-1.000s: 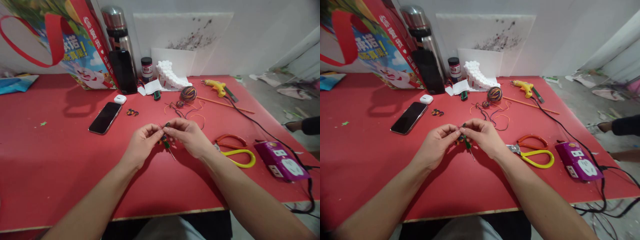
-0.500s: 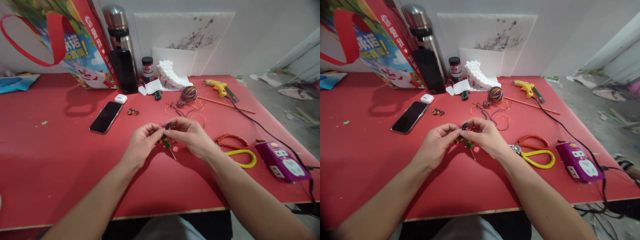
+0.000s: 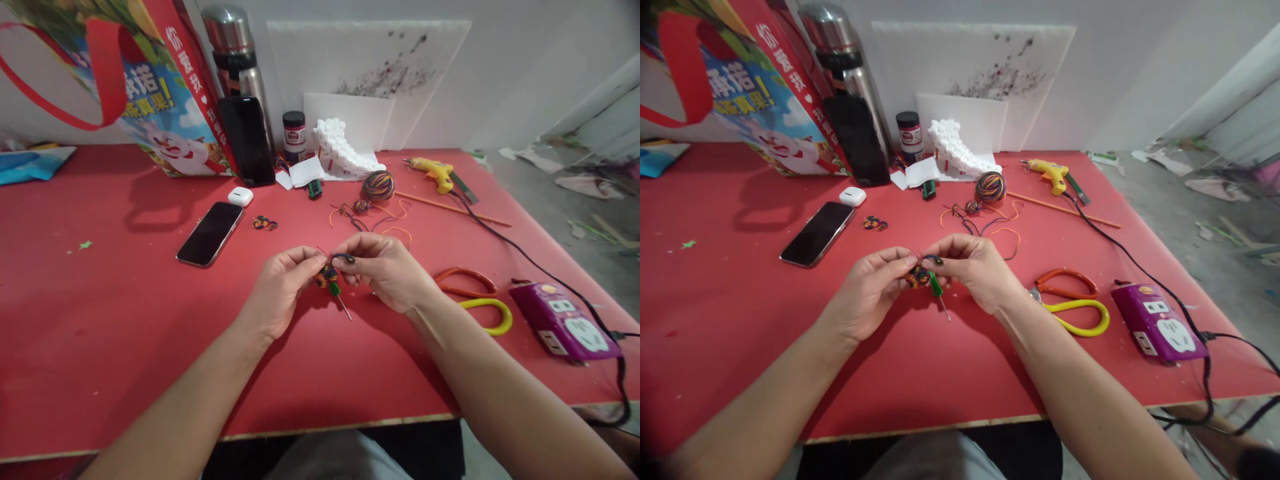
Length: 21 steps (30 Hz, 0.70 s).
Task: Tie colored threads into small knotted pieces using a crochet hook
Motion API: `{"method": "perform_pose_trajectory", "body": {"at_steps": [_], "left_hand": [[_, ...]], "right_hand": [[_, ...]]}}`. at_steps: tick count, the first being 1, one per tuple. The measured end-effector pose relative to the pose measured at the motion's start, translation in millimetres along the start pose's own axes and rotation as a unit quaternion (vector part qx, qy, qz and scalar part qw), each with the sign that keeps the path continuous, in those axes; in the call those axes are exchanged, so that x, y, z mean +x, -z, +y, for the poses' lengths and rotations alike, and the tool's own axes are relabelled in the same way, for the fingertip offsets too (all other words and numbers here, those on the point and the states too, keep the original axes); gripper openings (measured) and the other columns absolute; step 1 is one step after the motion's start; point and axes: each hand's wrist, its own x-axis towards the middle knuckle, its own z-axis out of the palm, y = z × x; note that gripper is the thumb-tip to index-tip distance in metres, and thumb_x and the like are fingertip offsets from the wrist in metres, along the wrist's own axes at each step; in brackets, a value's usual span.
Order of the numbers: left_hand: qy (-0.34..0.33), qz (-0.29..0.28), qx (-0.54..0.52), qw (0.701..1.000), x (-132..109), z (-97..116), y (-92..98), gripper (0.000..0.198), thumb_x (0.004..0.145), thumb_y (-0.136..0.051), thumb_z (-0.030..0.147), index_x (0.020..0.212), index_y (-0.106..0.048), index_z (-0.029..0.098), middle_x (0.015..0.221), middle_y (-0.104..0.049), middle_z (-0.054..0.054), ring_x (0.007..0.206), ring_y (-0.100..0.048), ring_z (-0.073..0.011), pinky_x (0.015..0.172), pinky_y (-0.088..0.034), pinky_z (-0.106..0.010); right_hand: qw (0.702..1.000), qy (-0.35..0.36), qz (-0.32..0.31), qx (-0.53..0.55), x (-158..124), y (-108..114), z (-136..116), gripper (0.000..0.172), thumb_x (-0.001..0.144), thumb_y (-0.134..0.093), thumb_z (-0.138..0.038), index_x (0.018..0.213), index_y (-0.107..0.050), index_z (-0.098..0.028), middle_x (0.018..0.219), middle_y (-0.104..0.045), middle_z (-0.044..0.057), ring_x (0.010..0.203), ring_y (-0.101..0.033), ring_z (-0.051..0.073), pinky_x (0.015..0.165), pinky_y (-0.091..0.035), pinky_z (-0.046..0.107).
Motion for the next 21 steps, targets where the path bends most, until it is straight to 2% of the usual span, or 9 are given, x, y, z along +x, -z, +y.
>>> {"method": "perform_pose_trajectory", "body": {"at_steps": [12, 21], "left_hand": [[0.046, -0.002, 0.0, 0.999, -1.5, 0.4, 2.3, 0.023, 0.064, -0.09, 0.03, 0.069, -0.073, 0.014, 0.07, -0.07, -0.002, 0.066, -0.062, -0.0098, 0.065, -0.047, -0.02], [0.037, -0.001, 0.009, 0.999, 0.9, -1.6, 2.7, 0.025, 0.064, -0.089, 0.03, 0.07, -0.07, 0.015, 0.07, -0.072, -0.003, 0.067, -0.066, -0.0133, 0.068, -0.052, -0.025]], "right_hand": [[0.995, -0.062, -0.023, 0.076, -0.4, 0.9, -1.8, 0.031, 0.053, -0.103, -0.028, 0.069, -0.078, -0.017, 0.059, -0.068, -0.004, 0.047, -0.057, 0.006, 0.049, -0.046, 0.02], [0.999, -0.04, -0.009, 0.014, -0.7, 2.1, 0.8, 0.035, 0.056, -0.1, -0.037, 0.073, -0.078, -0.016, 0.058, -0.067, -0.003, 0.048, -0.056, 0.007, 0.049, -0.046, 0.021]]}}
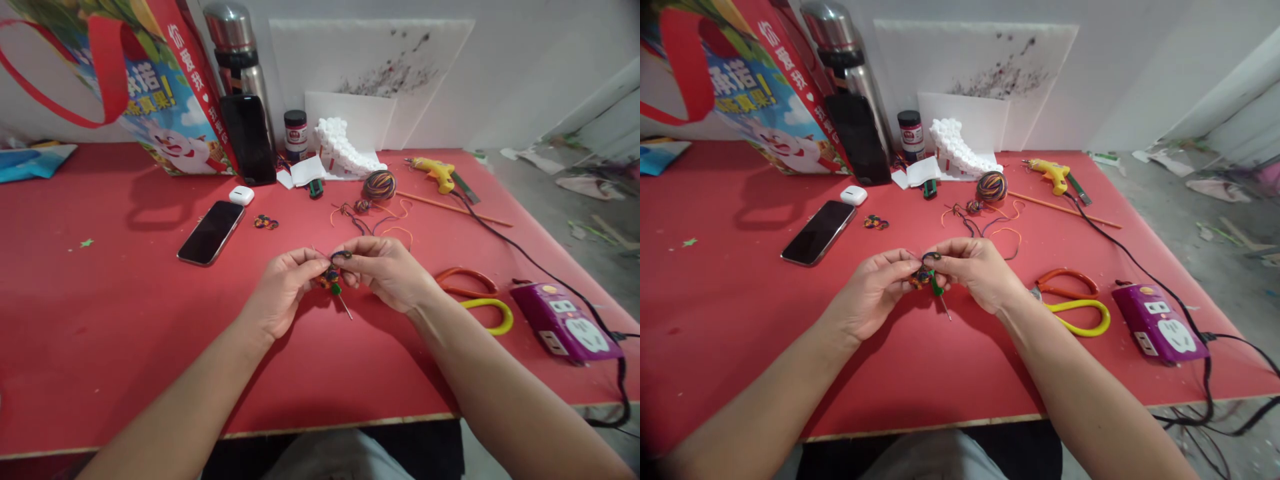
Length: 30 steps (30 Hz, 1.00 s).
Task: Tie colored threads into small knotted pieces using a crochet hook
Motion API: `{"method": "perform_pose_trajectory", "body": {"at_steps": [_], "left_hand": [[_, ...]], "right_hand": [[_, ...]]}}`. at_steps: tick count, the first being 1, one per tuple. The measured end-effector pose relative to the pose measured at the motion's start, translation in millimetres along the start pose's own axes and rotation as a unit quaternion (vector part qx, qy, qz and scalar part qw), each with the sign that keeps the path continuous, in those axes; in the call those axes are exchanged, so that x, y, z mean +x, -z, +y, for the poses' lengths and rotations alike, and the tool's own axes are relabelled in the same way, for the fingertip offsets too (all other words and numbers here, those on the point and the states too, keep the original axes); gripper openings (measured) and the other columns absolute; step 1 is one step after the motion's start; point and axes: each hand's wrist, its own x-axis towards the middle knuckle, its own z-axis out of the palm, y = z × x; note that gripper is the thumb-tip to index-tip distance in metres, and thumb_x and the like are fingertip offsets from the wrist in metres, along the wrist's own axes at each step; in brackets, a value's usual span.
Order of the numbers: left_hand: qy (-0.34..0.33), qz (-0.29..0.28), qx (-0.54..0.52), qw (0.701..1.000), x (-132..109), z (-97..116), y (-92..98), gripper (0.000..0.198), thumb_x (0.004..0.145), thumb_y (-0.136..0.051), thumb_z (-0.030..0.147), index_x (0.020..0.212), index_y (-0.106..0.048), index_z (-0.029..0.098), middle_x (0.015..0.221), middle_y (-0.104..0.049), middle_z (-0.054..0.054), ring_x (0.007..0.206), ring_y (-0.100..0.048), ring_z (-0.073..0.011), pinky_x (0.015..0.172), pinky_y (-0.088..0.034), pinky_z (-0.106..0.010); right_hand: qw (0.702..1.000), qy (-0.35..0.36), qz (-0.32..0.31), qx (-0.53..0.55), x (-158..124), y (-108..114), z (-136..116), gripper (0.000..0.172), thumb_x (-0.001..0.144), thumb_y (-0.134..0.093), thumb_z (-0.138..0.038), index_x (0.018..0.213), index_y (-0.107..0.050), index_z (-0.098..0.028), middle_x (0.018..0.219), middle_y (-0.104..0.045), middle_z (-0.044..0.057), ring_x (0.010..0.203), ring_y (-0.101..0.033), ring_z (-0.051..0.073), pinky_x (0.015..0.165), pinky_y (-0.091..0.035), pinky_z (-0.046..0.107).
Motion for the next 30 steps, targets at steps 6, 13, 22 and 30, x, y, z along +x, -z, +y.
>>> {"method": "perform_pose_trajectory", "body": {"at_steps": [6, 13, 22, 30], "left_hand": [[-0.003, 0.001, 0.009, 1.0, 1.2, -1.6, -0.7, 0.024, 0.065, -0.088, 0.028, 0.072, -0.07, 0.014, 0.072, -0.075, -0.005, 0.069, -0.069, -0.0137, 0.069, -0.052, -0.024], [-0.055, 0.029, 0.025, 0.998, 1.3, -6.5, 2.2, 0.023, 0.07, -0.089, 0.026, 0.083, -0.071, 0.018, 0.081, -0.075, -0.001, 0.075, -0.069, -0.0131, 0.072, -0.053, -0.025], [-0.066, 0.061, 0.029, 0.996, 2.7, -3.6, -0.2, 0.028, 0.065, -0.094, 0.03, 0.075, -0.072, 0.016, 0.072, -0.072, 0.0, 0.067, -0.063, -0.0105, 0.072, -0.052, -0.025], [-0.05, 0.018, -0.006, 0.999, 0.6, -0.7, -2.1, 0.027, 0.068, -0.092, 0.031, 0.077, -0.072, 0.016, 0.076, -0.072, -0.001, 0.072, -0.067, -0.0129, 0.072, -0.054, -0.026]], "right_hand": [[1.0, 0.004, -0.001, 0.008, 1.0, -2.0, -0.5, 0.039, 0.053, -0.101, -0.041, 0.071, -0.077, -0.017, 0.059, -0.067, -0.003, 0.049, -0.056, 0.006, 0.05, -0.045, 0.021], [1.0, 0.004, 0.021, 0.014, 0.7, -5.0, -2.3, 0.042, 0.049, -0.103, -0.042, 0.069, -0.076, -0.015, 0.056, -0.068, -0.002, 0.048, -0.056, 0.006, 0.049, -0.043, 0.02], [1.0, 0.02, 0.021, 0.002, 0.3, -4.7, 0.9, 0.039, 0.055, -0.1, -0.04, 0.072, -0.076, -0.015, 0.06, -0.068, -0.002, 0.049, -0.055, 0.006, 0.048, -0.043, 0.021], [1.0, 0.014, 0.003, 0.026, -1.6, -4.2, -3.9, 0.036, 0.061, -0.098, -0.04, 0.071, -0.071, -0.016, 0.06, -0.065, -0.003, 0.05, -0.055, 0.006, 0.049, -0.045, 0.021]]}}
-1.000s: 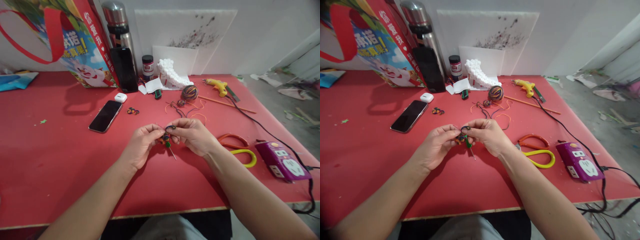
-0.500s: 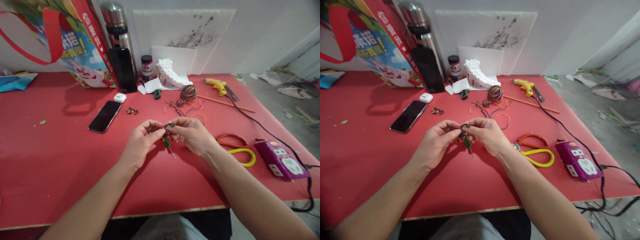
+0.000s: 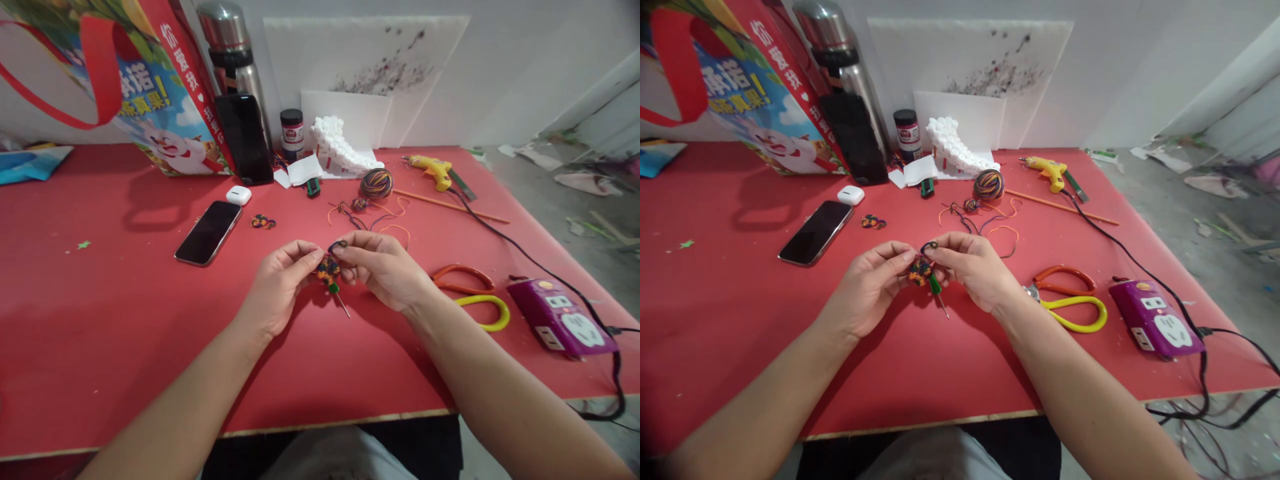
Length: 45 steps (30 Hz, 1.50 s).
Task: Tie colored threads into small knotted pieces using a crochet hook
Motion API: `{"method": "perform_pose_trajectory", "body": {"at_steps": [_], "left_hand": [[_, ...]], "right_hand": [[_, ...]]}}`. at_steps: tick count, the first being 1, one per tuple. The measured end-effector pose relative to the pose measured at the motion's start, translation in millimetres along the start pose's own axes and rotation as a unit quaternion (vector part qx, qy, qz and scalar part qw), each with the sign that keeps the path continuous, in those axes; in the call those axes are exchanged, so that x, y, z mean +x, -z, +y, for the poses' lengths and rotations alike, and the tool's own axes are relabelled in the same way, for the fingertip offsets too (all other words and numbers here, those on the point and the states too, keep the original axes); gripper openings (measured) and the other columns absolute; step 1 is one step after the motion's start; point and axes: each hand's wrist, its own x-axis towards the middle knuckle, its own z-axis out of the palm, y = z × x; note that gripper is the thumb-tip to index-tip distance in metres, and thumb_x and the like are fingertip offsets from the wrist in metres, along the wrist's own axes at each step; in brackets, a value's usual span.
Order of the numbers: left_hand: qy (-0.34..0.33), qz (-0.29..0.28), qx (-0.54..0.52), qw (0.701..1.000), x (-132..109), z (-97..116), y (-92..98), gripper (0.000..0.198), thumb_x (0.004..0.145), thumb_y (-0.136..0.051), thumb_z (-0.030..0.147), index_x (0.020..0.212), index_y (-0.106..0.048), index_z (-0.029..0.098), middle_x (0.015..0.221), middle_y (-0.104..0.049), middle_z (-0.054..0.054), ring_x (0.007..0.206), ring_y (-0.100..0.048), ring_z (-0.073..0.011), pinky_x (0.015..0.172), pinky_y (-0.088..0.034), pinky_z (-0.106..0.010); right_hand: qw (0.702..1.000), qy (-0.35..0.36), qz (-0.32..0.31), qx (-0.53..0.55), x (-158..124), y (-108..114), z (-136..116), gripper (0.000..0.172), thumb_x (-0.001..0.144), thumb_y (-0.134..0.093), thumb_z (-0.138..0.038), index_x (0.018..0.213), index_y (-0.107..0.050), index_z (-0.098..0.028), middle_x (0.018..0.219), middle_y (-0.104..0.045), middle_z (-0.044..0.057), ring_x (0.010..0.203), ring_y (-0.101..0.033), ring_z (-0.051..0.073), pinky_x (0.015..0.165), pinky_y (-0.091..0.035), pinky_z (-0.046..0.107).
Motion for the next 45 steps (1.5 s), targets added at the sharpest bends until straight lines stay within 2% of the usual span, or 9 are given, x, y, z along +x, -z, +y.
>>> {"method": "perform_pose_trajectory", "body": {"at_steps": [7, 13, 19, 24, 28, 32, 41, 45], "left_hand": [[-0.004, 0.003, 0.003, 1.0, -0.4, 0.6, -1.5, 0.027, 0.067, -0.092, 0.03, 0.075, -0.07, 0.016, 0.074, -0.071, 0.0, 0.069, -0.065, -0.0118, 0.07, -0.053, -0.025], [-0.013, 0.02, 0.024, 0.999, 0.5, -2.7, 0.6, 0.025, 0.068, -0.09, 0.029, 0.076, -0.071, 0.016, 0.075, -0.072, -0.001, 0.071, -0.065, -0.012, 0.073, -0.051, -0.025], [-0.012, 0.018, 0.026, 0.999, -0.1, -2.2, -0.4, 0.026, 0.069, -0.09, 0.031, 0.075, -0.07, 0.016, 0.074, -0.072, -0.001, 0.071, -0.066, -0.013, 0.074, -0.054, -0.027], [-0.024, 0.013, 0.051, 0.998, -1.9, -3.0, -0.2, 0.028, 0.067, -0.093, 0.029, 0.08, -0.071, 0.017, 0.081, -0.074, -0.002, 0.078, -0.07, -0.0156, 0.079, -0.055, -0.03], [-0.044, 0.036, 0.076, 0.995, -3.3, -2.2, -1.5, 0.025, 0.065, -0.092, 0.025, 0.076, -0.072, 0.017, 0.078, -0.073, -0.001, 0.075, -0.068, -0.0134, 0.076, -0.054, -0.028], [-0.034, 0.051, 0.079, 0.995, -3.4, -1.3, -2.1, 0.022, 0.064, -0.091, 0.023, 0.074, -0.072, 0.016, 0.075, -0.072, -0.002, 0.073, -0.066, -0.0132, 0.074, -0.054, -0.027], [-0.012, 0.019, 0.056, 0.998, -0.8, -4.2, 2.3, 0.023, 0.068, -0.089, 0.025, 0.079, -0.071, 0.016, 0.081, -0.075, -0.003, 0.076, -0.069, -0.0155, 0.079, -0.054, -0.03], [-0.006, 0.006, 0.026, 1.0, -0.2, -3.8, 1.9, 0.023, 0.07, -0.089, 0.028, 0.081, -0.072, 0.017, 0.079, -0.074, -0.002, 0.073, -0.067, -0.0131, 0.074, -0.053, -0.026]], "right_hand": [[1.0, 0.003, -0.005, 0.001, 0.1, 0.3, 1.4, 0.033, 0.065, -0.096, -0.036, 0.073, -0.071, -0.016, 0.061, -0.064, -0.004, 0.05, -0.055, 0.006, 0.05, -0.045, 0.021], [1.0, 0.007, 0.002, -0.009, 0.1, -1.2, 3.0, 0.041, 0.057, -0.101, -0.039, 0.075, -0.072, -0.016, 0.062, -0.066, -0.004, 0.05, -0.056, 0.006, 0.049, -0.046, 0.021], [1.0, 0.008, 0.0, 0.009, 0.8, -1.5, 1.8, 0.04, 0.057, -0.101, -0.038, 0.074, -0.071, -0.016, 0.062, -0.066, -0.004, 0.05, -0.057, 0.006, 0.049, -0.046, 0.021], [1.0, 0.007, 0.016, 0.007, 0.8, -2.5, 0.7, 0.041, 0.054, -0.102, -0.038, 0.072, -0.072, -0.016, 0.061, -0.068, -0.003, 0.049, -0.056, 0.007, 0.048, -0.046, 0.021], [1.0, 0.01, 0.016, -0.001, 0.1, -2.9, 1.0, 0.041, 0.054, -0.102, -0.037, 0.072, -0.071, -0.016, 0.06, -0.067, -0.004, 0.05, -0.056, 0.007, 0.049, -0.046, 0.022], [1.0, 0.01, 0.017, -0.006, -1.1, -2.8, 0.3, 0.042, 0.055, -0.101, -0.039, 0.072, -0.07, -0.016, 0.06, -0.066, -0.004, 0.05, -0.056, 0.007, 0.049, -0.045, 0.022], [0.998, 0.03, 0.027, -0.042, -1.2, -0.8, -0.7, 0.04, 0.059, -0.098, -0.042, 0.075, -0.07, -0.018, 0.061, -0.065, -0.004, 0.049, -0.054, 0.008, 0.047, -0.042, 0.023], [0.996, 0.054, 0.021, -0.068, -1.0, 1.0, 2.4, 0.04, 0.062, -0.097, -0.044, 0.077, -0.072, -0.017, 0.065, -0.067, -0.002, 0.052, -0.055, 0.009, 0.048, -0.042, 0.024]]}}
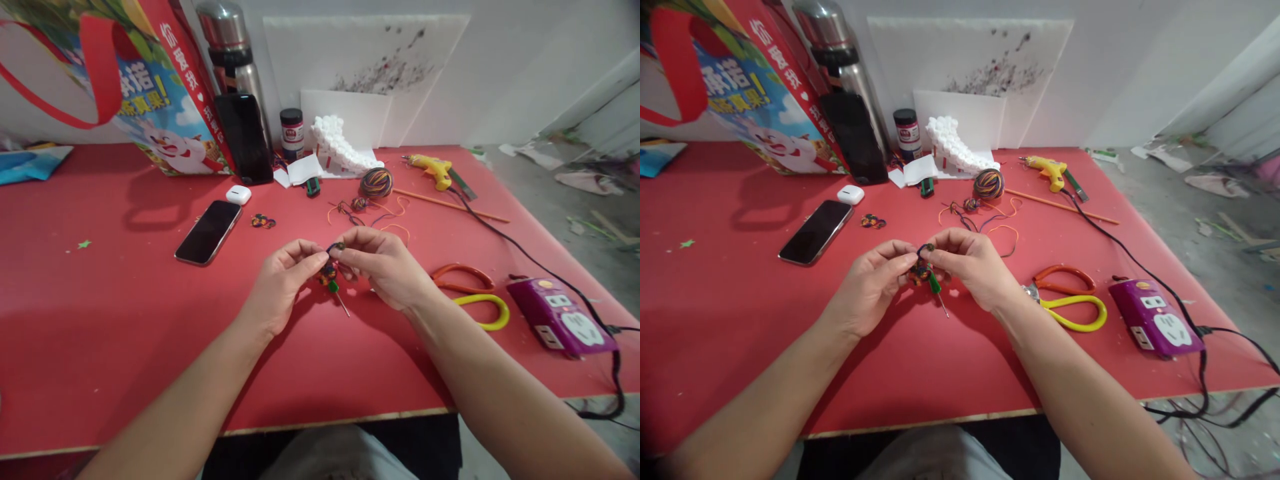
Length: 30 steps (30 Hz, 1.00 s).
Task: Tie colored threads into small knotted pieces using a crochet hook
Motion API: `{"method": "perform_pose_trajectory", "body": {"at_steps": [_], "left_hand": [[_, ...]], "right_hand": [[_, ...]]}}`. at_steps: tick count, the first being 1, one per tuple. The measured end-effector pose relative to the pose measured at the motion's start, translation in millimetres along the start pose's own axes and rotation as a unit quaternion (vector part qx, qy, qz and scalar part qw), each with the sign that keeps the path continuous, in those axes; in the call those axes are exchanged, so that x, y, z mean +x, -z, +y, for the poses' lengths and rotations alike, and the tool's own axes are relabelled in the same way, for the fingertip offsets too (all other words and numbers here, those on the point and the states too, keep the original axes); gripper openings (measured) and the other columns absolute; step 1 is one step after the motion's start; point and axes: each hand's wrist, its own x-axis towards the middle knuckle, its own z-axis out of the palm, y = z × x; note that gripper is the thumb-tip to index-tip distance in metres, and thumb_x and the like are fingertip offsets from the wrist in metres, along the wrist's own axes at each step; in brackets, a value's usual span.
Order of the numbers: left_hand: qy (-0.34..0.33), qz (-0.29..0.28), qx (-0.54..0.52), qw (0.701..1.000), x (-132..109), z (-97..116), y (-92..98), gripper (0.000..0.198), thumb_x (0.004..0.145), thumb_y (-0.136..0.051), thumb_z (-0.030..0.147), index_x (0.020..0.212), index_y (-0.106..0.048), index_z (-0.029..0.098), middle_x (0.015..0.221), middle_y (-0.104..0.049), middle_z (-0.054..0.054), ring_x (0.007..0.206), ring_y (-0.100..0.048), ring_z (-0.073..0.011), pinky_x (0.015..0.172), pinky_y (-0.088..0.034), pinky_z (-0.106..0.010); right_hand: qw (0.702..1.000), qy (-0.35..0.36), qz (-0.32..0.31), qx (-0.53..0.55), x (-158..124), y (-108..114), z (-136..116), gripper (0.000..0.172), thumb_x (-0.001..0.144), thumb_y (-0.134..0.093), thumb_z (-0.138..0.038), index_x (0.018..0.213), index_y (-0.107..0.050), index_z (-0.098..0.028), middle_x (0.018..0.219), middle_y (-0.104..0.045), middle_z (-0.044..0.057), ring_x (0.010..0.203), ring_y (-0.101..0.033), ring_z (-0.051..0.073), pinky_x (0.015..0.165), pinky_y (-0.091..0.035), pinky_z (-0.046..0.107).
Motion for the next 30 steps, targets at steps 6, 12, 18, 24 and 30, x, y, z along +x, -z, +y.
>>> {"method": "perform_pose_trajectory", "body": {"at_steps": [6, 12, 18, 24, 30], "left_hand": [[0.022, -0.018, 0.013, 1.0, 1.0, -0.1, -0.2, 0.025, 0.068, -0.091, 0.03, 0.076, -0.072, 0.016, 0.074, -0.073, -0.003, 0.069, -0.066, -0.0128, 0.071, -0.051, -0.026], [0.064, -0.051, 0.014, 0.997, 1.7, 2.2, 1.6, 0.026, 0.068, -0.091, 0.031, 0.071, -0.07, 0.015, 0.072, -0.07, -0.003, 0.068, -0.063, -0.0129, 0.07, -0.049, -0.027], [0.064, -0.043, 0.008, 0.997, 1.2, 2.7, 1.4, 0.028, 0.07, -0.089, 0.036, 0.075, -0.072, 0.015, 0.079, -0.074, -0.004, 0.077, -0.068, -0.015, 0.073, -0.051, -0.026], [0.018, -0.052, 0.022, 0.998, 1.5, -2.6, 2.4, 0.027, 0.072, -0.09, 0.033, 0.08, -0.071, 0.016, 0.082, -0.076, -0.004, 0.081, -0.072, -0.018, 0.083, -0.055, -0.033], [0.034, -0.055, 0.005, 0.998, 1.7, -2.0, 2.7, 0.029, 0.068, -0.092, 0.029, 0.079, -0.068, 0.016, 0.076, -0.076, -0.004, 0.072, -0.072, -0.0166, 0.077, -0.055, -0.031]], "right_hand": [[1.0, -0.015, 0.001, -0.002, -0.1, 0.7, 0.7, 0.041, 0.064, -0.096, -0.047, 0.074, -0.07, -0.017, 0.059, -0.063, -0.003, 0.051, -0.053, 0.009, 0.047, -0.039, 0.024], [1.0, -0.013, 0.001, 0.006, 0.5, -0.9, -2.0, 0.045, 0.059, -0.098, -0.05, 0.071, -0.07, -0.017, 0.061, -0.065, -0.002, 0.051, -0.052, 0.008, 0.049, -0.042, 0.025], [1.0, -0.006, 0.002, 0.006, 1.3, -1.1, -1.7, 0.046, 0.059, -0.098, -0.05, 0.071, -0.069, -0.016, 0.059, -0.063, -0.004, 0.049, -0.051, 0.007, 0.048, -0.04, 0.023], [1.0, 0.004, -0.001, -0.003, 1.4, -1.1, -0.3, 0.044, 0.062, -0.097, -0.049, 0.072, -0.069, -0.016, 0.06, -0.064, -0.003, 0.049, -0.052, 0.007, 0.048, -0.04, 0.023], [1.0, -0.006, -0.007, 0.009, 2.1, -1.6, 0.1, 0.045, 0.061, -0.096, -0.052, 0.072, -0.071, -0.016, 0.06, -0.063, -0.003, 0.051, -0.052, 0.007, 0.05, -0.041, 0.023]]}}
